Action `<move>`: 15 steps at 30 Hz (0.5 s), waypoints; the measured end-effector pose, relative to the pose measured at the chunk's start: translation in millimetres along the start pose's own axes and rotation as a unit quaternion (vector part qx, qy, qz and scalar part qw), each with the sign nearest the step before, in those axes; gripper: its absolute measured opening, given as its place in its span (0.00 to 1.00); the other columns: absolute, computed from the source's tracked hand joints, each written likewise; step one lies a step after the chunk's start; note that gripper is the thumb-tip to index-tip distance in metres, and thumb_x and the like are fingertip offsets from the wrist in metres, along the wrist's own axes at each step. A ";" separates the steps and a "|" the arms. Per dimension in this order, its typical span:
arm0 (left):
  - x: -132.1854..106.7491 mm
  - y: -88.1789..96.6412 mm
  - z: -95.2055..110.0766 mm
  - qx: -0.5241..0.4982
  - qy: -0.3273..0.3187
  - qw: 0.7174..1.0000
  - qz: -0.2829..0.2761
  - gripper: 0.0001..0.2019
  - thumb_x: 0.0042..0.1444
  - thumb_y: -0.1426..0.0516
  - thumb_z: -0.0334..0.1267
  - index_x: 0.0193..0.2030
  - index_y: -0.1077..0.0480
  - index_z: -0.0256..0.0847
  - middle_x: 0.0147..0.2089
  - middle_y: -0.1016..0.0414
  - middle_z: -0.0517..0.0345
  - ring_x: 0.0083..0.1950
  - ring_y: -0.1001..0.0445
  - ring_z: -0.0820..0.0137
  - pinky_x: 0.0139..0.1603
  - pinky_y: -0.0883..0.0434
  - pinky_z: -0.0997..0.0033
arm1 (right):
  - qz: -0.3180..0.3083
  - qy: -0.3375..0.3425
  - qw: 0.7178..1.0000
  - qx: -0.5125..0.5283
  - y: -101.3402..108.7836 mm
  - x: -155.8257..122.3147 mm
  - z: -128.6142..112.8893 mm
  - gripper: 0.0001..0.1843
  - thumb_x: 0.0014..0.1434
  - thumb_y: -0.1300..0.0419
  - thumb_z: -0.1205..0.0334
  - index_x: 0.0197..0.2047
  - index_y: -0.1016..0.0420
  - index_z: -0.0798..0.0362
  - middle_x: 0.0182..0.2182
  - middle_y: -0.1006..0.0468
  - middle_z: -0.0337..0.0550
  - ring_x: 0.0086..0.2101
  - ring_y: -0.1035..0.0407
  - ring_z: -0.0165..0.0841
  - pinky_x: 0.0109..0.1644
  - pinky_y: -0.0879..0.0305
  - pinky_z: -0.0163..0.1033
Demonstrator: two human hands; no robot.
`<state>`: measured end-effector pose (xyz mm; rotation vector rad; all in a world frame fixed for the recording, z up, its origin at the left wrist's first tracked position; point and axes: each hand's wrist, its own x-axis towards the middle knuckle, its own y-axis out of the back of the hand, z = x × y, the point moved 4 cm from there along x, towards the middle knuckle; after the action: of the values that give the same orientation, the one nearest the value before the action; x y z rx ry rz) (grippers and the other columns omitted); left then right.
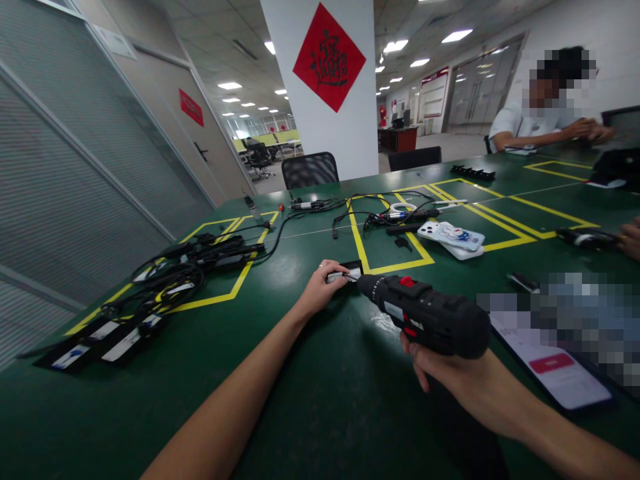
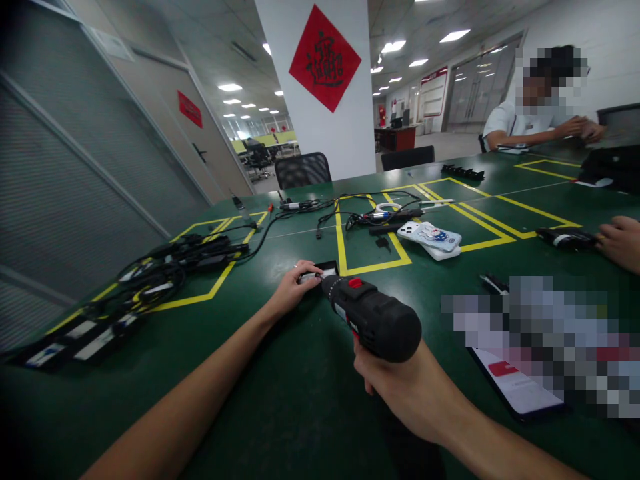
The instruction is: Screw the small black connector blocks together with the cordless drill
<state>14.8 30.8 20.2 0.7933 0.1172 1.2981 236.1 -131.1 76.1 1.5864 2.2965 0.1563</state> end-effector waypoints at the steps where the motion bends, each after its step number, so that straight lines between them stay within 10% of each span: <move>1: 0.1 0.0 -0.1 -0.001 0.000 1.000 -0.001 0.10 0.53 0.45 0.40 0.40 0.27 0.41 0.45 0.34 0.53 0.51 0.35 0.65 0.57 0.40 0.63 | 0.002 0.000 1.000 -0.003 0.1 -0.4 -0.8 0.13 0.57 0.49 0.55 0.24 0.34 0.51 0.28 0.30 0.41 0.29 0.37 0.32 0.31 0.40 0.38; 15: -0.2 -0.3 -0.4 -0.009 -0.003 1.000 -0.002 0.11 0.53 0.44 0.41 0.41 0.28 0.41 0.46 0.34 0.53 0.51 0.35 0.65 0.57 0.40 0.63 | -0.005 -0.003 1.000 0.013 -0.3 -1.8 -0.5 0.10 0.57 0.48 0.59 0.26 0.33 0.51 0.29 0.30 0.39 0.28 0.37 0.31 0.31 0.40 0.36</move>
<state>14.8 30.8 19.7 0.7812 0.1012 1.2908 236.2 -132.8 76.9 1.5867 2.3101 0.1185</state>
